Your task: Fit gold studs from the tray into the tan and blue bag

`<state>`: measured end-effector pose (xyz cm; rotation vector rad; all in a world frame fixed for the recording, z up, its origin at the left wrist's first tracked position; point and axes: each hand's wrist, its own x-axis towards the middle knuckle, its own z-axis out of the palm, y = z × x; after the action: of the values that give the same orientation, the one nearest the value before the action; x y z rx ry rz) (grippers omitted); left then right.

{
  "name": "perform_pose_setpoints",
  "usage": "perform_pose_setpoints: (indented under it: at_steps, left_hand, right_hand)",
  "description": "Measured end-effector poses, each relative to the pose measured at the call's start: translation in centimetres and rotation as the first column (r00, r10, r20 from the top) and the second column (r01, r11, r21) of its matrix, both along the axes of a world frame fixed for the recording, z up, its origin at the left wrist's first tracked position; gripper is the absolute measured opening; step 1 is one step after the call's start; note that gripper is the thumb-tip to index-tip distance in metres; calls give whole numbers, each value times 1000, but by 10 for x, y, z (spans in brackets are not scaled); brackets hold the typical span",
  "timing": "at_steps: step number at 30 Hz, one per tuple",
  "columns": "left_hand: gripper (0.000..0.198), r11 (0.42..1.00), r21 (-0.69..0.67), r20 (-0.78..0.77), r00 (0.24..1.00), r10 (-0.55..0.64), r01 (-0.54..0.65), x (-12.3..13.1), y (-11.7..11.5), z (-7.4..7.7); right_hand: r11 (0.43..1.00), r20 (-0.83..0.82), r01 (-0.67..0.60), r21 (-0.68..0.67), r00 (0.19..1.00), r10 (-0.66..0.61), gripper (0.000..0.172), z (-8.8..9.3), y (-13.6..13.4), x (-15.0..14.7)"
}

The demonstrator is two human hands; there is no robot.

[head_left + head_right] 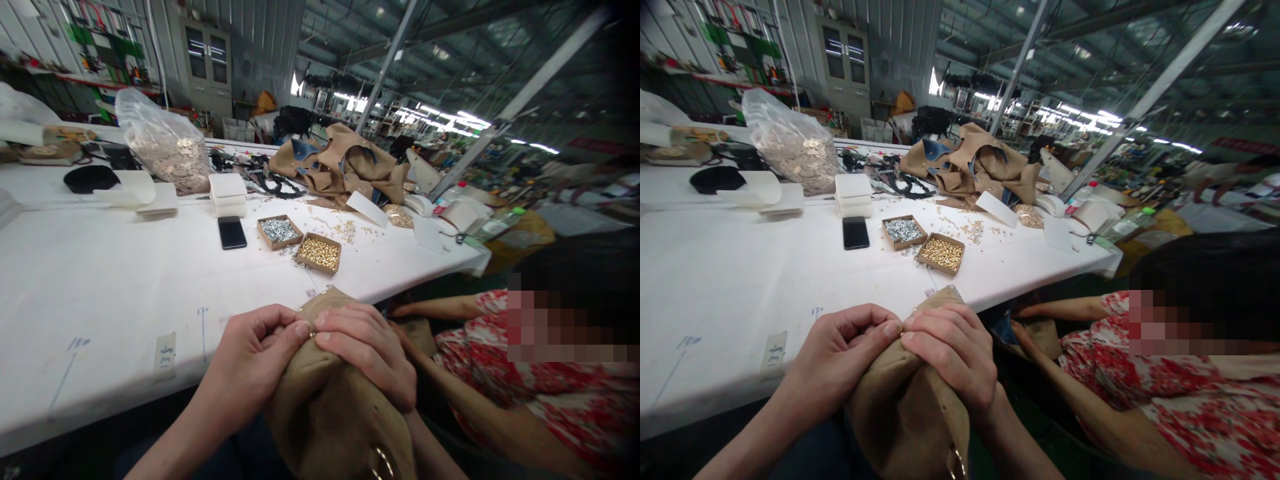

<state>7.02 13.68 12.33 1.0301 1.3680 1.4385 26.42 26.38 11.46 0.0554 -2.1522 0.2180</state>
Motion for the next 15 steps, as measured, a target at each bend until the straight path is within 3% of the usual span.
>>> perform_pose_setpoints:
  at_steps: [8,15]
  left_hand:
    - [34,1000,17,-140,990,18,-16,3,2,3]
    - [47,997,-66,22,999,-27,28,1,2,3]
  right_hand:
    - [1000,-39,1,15,999,0,23,0,4,-1]
    - [999,-67,36,-40,997,-39,23,0,1,-2]
